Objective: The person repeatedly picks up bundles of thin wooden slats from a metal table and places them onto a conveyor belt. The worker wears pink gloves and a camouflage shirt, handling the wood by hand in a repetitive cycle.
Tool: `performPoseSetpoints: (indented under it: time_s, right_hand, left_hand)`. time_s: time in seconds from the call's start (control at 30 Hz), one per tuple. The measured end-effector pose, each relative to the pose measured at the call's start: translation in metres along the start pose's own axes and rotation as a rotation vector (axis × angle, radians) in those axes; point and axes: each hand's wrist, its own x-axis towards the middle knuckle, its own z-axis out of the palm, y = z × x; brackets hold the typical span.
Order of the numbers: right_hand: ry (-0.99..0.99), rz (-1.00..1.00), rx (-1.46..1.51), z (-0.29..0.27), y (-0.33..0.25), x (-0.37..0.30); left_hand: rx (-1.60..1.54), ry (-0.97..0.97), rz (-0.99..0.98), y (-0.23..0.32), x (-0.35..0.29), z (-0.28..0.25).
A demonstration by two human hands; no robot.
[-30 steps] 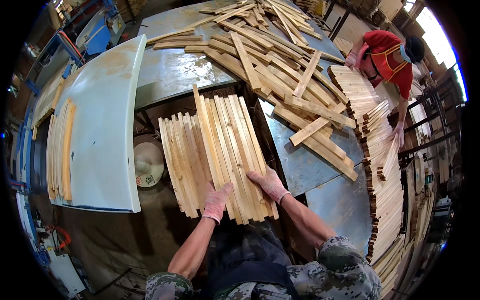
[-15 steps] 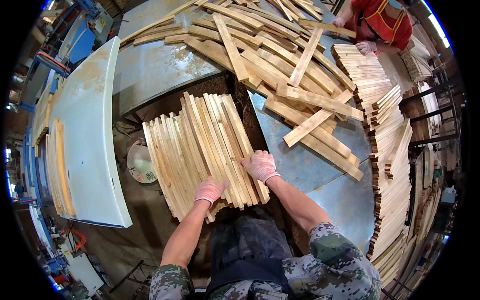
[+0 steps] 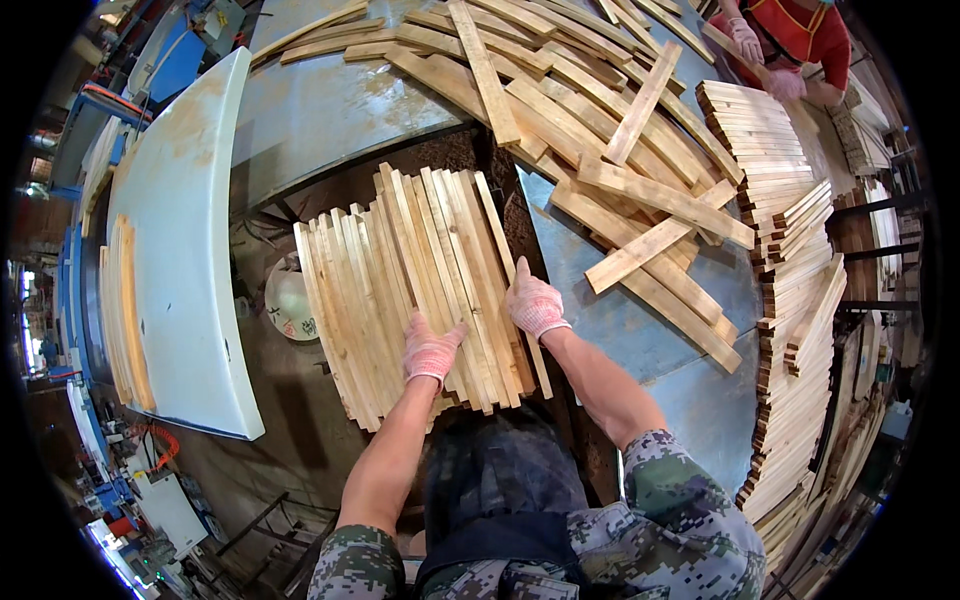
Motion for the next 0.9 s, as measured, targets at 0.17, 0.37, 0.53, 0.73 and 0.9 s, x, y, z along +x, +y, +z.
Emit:
performPoseSetpoints:
  time_s: [0.17,0.37,0.53,0.73,0.9]
  right_hand:
    - [0.032,-0.048,0.055,0.024,-0.001,0.014]
    - [0.021,-0.014,0.079,0.031,0.0,0.027]
    - [0.047,0.013,0.015,0.021,-0.013,0.021]
    - [0.116,-0.164,0.172,0.022,-0.011,-0.015]
    - [-0.036,-0.091,0.347,0.03,-0.035,-0.01]
  left_hand:
    - [-0.046,-0.015,0.059,-0.023,0.025,0.01]
    - [0.0,0.041,0.054,-0.01,0.009,0.008]
    - [-0.024,0.039,0.06,-0.013,0.012,0.011]
    - [-0.086,-0.051,0.045,-0.013,0.013,0.0]
    - [-0.107,-0.074,0.016,0.003,0.019,-0.033]
